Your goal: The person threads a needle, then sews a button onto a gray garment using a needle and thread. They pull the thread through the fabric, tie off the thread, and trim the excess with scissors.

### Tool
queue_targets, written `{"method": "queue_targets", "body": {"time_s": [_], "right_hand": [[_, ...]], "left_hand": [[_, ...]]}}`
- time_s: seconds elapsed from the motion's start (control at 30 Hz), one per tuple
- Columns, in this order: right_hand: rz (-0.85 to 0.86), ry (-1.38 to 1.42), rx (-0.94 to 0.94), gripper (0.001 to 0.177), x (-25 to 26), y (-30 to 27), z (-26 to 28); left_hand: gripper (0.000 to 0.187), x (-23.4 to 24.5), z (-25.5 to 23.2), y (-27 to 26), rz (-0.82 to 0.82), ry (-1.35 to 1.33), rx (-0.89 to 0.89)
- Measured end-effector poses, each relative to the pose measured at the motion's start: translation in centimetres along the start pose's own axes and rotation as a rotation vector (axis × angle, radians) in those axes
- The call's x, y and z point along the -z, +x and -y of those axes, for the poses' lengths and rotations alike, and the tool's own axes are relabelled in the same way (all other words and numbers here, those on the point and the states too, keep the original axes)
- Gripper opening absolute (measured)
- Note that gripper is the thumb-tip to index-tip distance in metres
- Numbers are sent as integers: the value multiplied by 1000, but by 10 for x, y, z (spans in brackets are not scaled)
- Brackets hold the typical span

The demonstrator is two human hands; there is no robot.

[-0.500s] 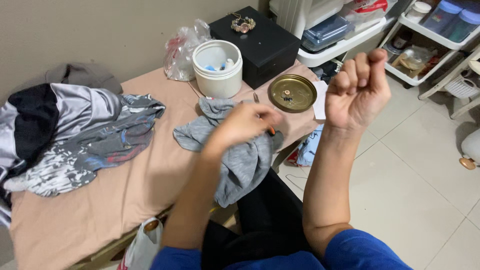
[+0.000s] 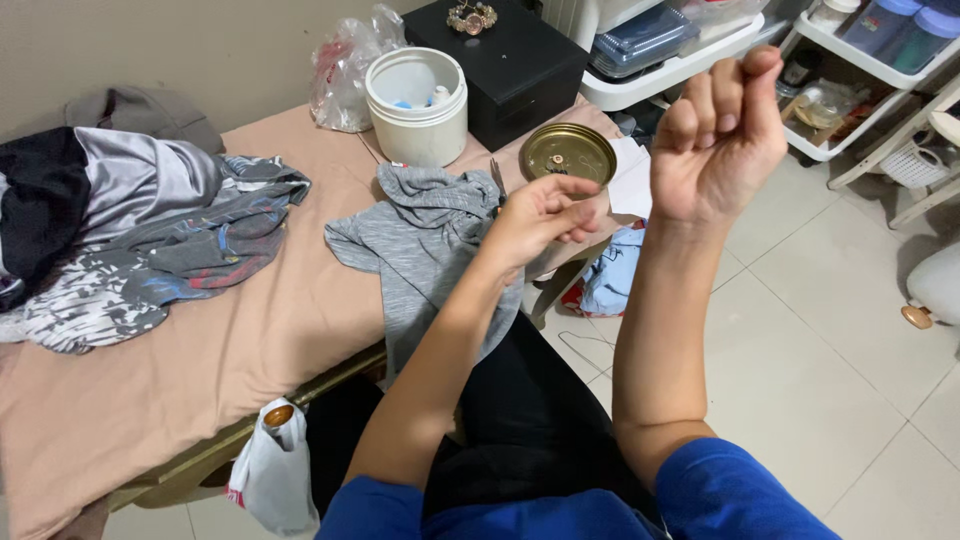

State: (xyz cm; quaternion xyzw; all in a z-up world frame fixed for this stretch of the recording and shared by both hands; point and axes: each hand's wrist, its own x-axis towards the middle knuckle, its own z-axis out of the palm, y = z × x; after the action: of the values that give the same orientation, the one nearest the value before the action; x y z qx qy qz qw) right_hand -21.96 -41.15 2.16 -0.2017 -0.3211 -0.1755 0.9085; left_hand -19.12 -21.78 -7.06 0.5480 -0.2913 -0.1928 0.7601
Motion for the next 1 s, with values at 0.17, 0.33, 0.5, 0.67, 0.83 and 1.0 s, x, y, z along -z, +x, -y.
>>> {"method": "queue_targets", "body": {"time_s": [0.17,0.33,0.5,0.67,0.83,1.0], "right_hand": [[44,-154,75,26,23,5,11],[5,-235,154,26,47,10,33],[-39,-174,141,24,64,10,61],[-9,-165,143,23,75,10,70],[61,-176,169,20,79,18,66],[97,-235,221,21,71,25,71]], "left_hand": [[34,18,-7,-2,-54,66,-33],[16,53,-15,-4,-177,341,-10],[12,100,-33,-7,-310,468,-50],[8,150,-66,-9,-429,706,-101],[6,181,-86,-1,-484,818,-112],[8,204,-91,14,-534,1001,-89]]}}
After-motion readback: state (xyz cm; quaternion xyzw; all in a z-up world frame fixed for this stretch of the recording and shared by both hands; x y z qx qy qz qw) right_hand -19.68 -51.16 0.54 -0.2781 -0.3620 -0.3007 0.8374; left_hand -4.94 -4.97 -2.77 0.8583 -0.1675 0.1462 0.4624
